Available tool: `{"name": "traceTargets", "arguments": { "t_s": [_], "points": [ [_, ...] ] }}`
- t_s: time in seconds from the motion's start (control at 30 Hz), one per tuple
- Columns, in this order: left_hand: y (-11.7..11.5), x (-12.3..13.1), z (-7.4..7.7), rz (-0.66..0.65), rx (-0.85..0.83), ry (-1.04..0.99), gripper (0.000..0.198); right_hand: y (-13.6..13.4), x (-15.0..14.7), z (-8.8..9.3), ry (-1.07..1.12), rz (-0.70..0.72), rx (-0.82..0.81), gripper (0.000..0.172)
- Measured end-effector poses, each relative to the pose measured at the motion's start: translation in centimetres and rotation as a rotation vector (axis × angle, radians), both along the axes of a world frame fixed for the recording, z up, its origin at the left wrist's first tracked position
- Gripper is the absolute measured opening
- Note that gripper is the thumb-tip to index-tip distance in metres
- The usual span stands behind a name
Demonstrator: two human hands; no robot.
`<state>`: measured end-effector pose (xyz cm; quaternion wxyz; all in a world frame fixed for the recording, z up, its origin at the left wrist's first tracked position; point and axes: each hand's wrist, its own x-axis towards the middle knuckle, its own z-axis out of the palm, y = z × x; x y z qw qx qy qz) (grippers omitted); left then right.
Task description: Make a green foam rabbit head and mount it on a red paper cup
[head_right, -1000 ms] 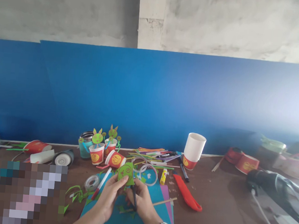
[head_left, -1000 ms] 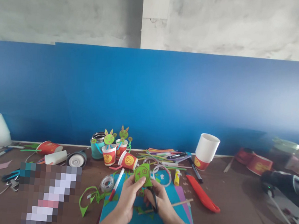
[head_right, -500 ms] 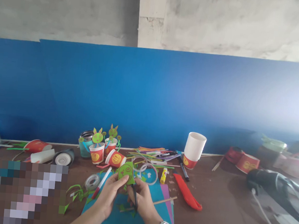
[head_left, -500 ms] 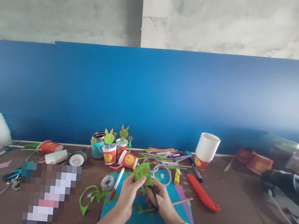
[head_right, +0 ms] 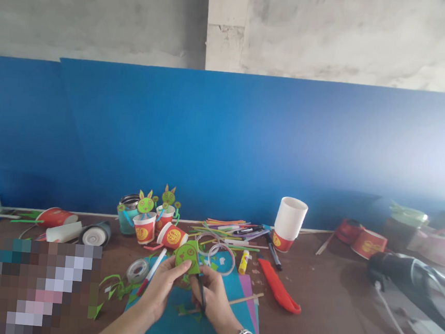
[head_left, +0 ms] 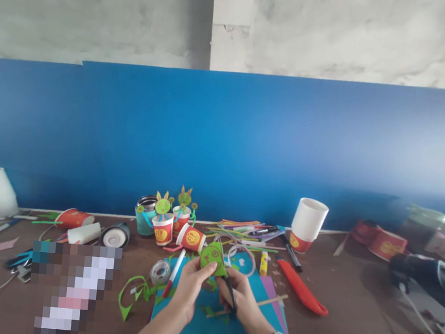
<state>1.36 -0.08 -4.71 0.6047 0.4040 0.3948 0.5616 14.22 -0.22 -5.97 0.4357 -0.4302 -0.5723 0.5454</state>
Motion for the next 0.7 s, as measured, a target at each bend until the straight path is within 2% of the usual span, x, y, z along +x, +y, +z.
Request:
{"name": "traceTargets", "arguments": {
  "t_s": [0.4, 0.7],
  "points": [
    [0.7, -1.0, 0.2, -0.084, -0.001, 0.02, 0.031, -0.1, 0.1, 0.1, 0.004, -0.01, -0.04, 0.03],
    [1.1, -1.6, 0.2, -0.086, -0.001, 0.08, 0.028, 0.0, 0.0, 0.2, -0.022, -0.017, -0.019, 0.03]
  ]
}}
